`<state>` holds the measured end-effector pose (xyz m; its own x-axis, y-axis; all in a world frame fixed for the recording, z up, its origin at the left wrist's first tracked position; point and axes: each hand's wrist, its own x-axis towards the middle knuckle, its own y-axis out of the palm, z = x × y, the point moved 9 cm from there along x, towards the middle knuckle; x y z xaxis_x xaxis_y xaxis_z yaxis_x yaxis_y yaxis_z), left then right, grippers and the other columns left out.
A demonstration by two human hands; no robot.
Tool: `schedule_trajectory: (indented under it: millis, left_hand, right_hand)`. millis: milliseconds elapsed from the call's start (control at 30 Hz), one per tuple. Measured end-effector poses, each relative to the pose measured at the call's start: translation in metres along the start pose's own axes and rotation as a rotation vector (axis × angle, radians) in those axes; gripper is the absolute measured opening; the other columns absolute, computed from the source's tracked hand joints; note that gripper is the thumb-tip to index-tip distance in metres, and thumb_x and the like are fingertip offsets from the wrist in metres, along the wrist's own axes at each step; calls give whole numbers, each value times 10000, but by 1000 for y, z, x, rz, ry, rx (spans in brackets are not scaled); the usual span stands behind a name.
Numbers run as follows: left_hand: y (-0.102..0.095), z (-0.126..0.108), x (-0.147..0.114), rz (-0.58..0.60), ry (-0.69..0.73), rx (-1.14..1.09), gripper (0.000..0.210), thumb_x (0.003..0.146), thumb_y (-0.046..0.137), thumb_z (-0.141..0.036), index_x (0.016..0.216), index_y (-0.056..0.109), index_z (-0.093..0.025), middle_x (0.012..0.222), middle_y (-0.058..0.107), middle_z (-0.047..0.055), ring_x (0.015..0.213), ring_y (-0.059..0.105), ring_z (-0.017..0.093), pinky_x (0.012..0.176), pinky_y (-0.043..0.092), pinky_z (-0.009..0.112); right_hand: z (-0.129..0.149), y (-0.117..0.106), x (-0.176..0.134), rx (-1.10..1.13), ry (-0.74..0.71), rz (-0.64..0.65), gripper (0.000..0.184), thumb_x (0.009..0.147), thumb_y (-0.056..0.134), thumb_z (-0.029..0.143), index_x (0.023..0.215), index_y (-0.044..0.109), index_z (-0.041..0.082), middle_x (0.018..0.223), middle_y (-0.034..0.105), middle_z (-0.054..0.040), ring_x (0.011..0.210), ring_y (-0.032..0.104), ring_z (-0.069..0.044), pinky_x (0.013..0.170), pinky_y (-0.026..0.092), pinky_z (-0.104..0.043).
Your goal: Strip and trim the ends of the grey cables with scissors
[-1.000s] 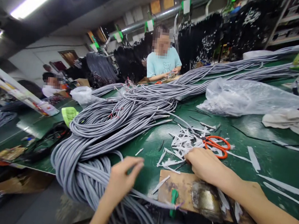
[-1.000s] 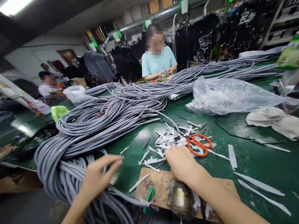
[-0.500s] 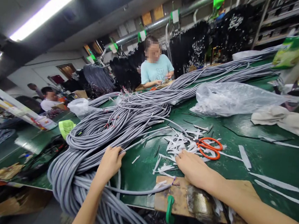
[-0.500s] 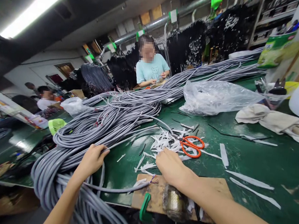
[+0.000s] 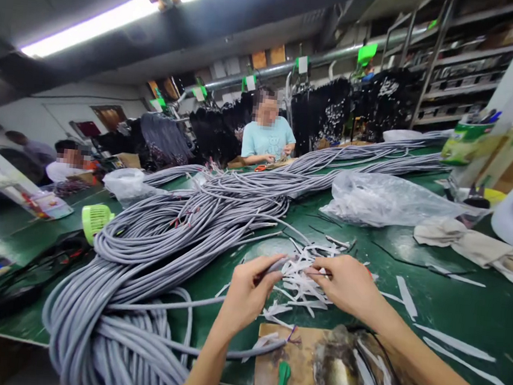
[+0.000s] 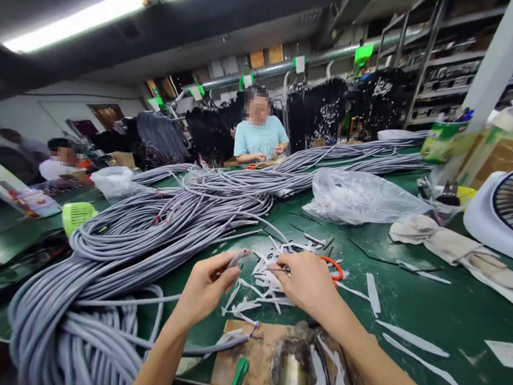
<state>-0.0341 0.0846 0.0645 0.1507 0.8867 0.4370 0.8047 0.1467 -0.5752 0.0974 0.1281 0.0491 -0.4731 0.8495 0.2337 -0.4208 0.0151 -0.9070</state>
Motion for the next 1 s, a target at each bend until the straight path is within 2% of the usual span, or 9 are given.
schedule_trajectory:
  millis: [67, 133, 267, 400, 467, 600, 800, 900, 1000]
  left_hand:
    - [4, 11, -8, -20, -58, -9, 273, 861, 487, -254, 1048, 655, -148, 590, 520, -7, 513, 431, 110, 484, 334, 206]
    - [12, 14, -14, -2, -68, 48, 252, 851, 501, -239, 1011, 677, -154, 565, 507, -10, 510, 424, 112, 480, 321, 206]
    - [19, 5, -16, -14, -8, 65, 239, 838, 520, -209, 1026, 660, -163, 658, 578, 21, 569, 496, 130, 538, 378, 218]
    - [14, -4, -17, -129, 50, 38, 198, 843, 496, -164, 948, 663, -143, 748, 622, 58, 626, 548, 141, 586, 413, 229]
    - [12, -3, -20, -185, 42, 56, 174, 832, 513, -154, 910, 667, -134, 688, 604, 41, 551, 515, 121, 526, 392, 217]
    - [15, -1, -28, -240, 46, 53, 182, 816, 536, -135, 937, 672, -131, 660, 592, 28, 500, 485, 100, 465, 364, 203]
    - [14, -5, -31, -286, 66, 1, 201, 803, 540, -99, 944, 678, -137, 711, 626, 39, 584, 540, 110, 537, 410, 203]
    - [12, -4, -32, -310, 24, -16, 176, 796, 555, -112, 916, 681, -140, 683, 616, 23, 507, 487, 87, 468, 370, 190]
    - [7, 4, -35, -354, -62, -71, 152, 797, 565, -154, 889, 684, -132, 676, 610, 24, 529, 499, 95, 485, 385, 188]
  right_hand:
    - [2, -17, -2, 252, -2, -120, 245, 781, 570, 420, 829, 670, 202, 526, 560, 17, 494, 500, -122, 479, 300, -214]
    - [9, -21, -5, 498, -51, -175, 258, 746, 612, 406, 864, 668, 184, 546, 557, 24, 475, 461, -101, 466, 315, -204]
    - [12, -8, -5, 844, -27, -171, 302, 817, 507, 384, 673, 622, 144, 541, 546, 5, 480, 459, -94, 449, 340, -198]
    - [1, 5, 0, 1092, 80, -189, 292, 754, 585, 419, 734, 610, 129, 546, 546, 10, 491, 477, -93, 463, 361, -198]
    - [-1, 12, 1, 1141, 121, -150, 296, 710, 638, 415, 764, 613, 125, 542, 532, 21, 465, 446, -80, 434, 325, -192]
    - [1, 23, 0, 1152, 158, -105, 297, 659, 690, 407, 691, 608, 123, 500, 465, 49, 422, 331, -49, 397, 238, -186]
    - [13, 34, -3, 1165, 182, -57, 278, 678, 668, 396, 675, 588, 131, 519, 515, 31, 447, 402, -66, 420, 298, -188]
    - [10, 24, -2, 1136, 159, -123, 293, 734, 605, 429, 681, 579, 142, 532, 533, 19, 462, 439, -85, 433, 330, -200]
    - [-6, 4, -5, 992, 168, -294, 292, 793, 539, 442, 766, 575, 154, 549, 515, 24, 478, 441, -94, 445, 330, -207]
